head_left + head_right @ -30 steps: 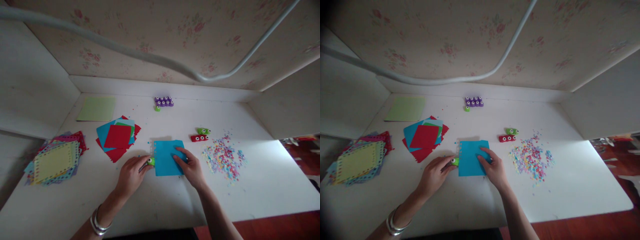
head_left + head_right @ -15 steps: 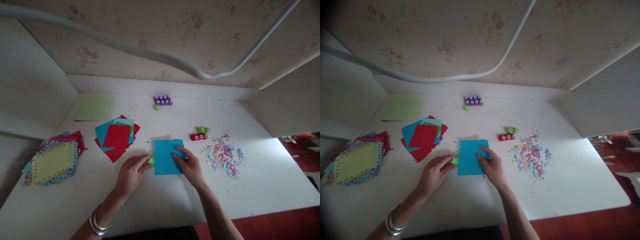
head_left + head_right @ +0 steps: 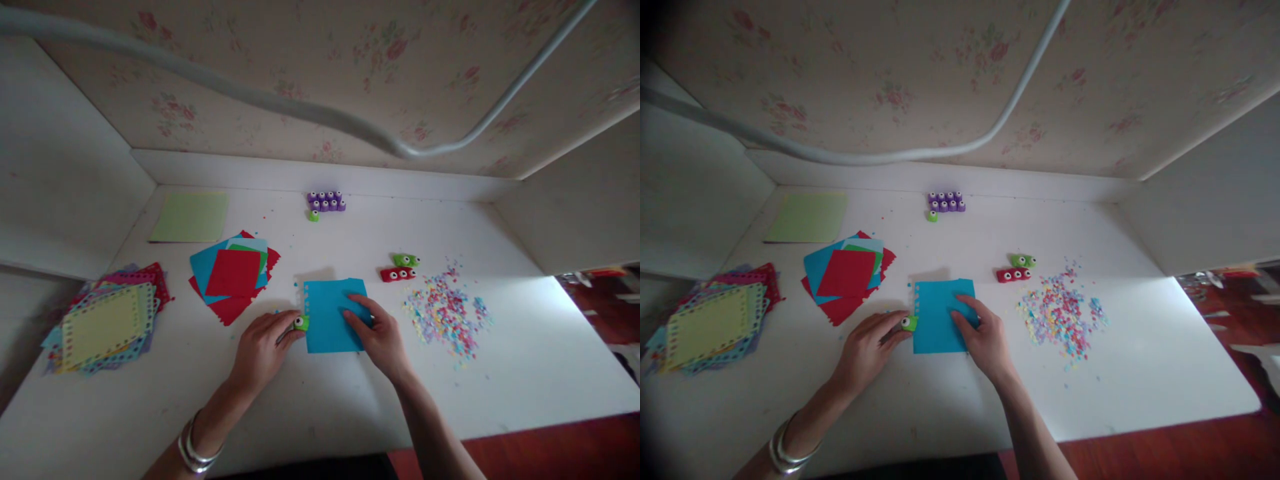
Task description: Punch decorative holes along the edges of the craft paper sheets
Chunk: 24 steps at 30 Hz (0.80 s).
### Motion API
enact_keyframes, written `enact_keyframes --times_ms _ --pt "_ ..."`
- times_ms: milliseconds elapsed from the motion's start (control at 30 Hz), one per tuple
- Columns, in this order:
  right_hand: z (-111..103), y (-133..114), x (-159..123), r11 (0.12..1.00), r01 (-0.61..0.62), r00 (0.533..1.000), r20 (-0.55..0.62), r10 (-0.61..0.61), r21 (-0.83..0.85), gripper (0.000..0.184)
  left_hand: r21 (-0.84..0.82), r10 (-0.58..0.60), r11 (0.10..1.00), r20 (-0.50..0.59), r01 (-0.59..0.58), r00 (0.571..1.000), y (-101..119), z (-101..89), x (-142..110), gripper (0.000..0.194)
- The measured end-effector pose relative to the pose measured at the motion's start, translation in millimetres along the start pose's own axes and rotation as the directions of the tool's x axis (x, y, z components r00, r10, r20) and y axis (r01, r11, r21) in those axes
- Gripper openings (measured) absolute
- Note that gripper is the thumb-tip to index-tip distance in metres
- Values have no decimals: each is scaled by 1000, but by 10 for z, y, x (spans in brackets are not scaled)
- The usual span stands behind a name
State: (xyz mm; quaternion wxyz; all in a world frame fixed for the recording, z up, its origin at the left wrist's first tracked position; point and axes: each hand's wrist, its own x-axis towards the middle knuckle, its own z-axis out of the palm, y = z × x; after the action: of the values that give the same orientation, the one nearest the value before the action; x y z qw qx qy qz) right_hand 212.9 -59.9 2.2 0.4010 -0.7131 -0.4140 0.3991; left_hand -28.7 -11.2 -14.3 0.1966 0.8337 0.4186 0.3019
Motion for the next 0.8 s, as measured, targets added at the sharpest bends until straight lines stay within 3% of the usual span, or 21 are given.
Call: enact_keyframes --times_ms 100,200,333,400,500,567,800 --pt "35 12 -7 995 58 998 8 -57 -75 43 9 4 1000 9 -5 1000 -6 12 -13 29" --pt "54 39 -25 959 212 977 22 -212 -190 35 61 45 997 25 -46 999 -10 31 -29 29" --pt "23 78 -68 775 429 873 -9 -488 -464 36 120 72 990 31 -75 997 -2 27 -61 35" --pt "-5 102 -88 661 503 820 67 -568 -556 41 121 57 991 48 -62 997 3 7 -80 36" --pt "-24 141 -108 532 616 766 284 -577 -581 45 107 44 993 86 -53 995 12 -29 -99 30" --pt "-15 159 -114 479 645 747 362 -558 -595 43 97 42 994 98 -51 994 18 -46 -102 29" --pt "17 177 -105 440 650 737 373 -564 -620 39 66 29 997 105 -36 994 26 -52 -95 27"
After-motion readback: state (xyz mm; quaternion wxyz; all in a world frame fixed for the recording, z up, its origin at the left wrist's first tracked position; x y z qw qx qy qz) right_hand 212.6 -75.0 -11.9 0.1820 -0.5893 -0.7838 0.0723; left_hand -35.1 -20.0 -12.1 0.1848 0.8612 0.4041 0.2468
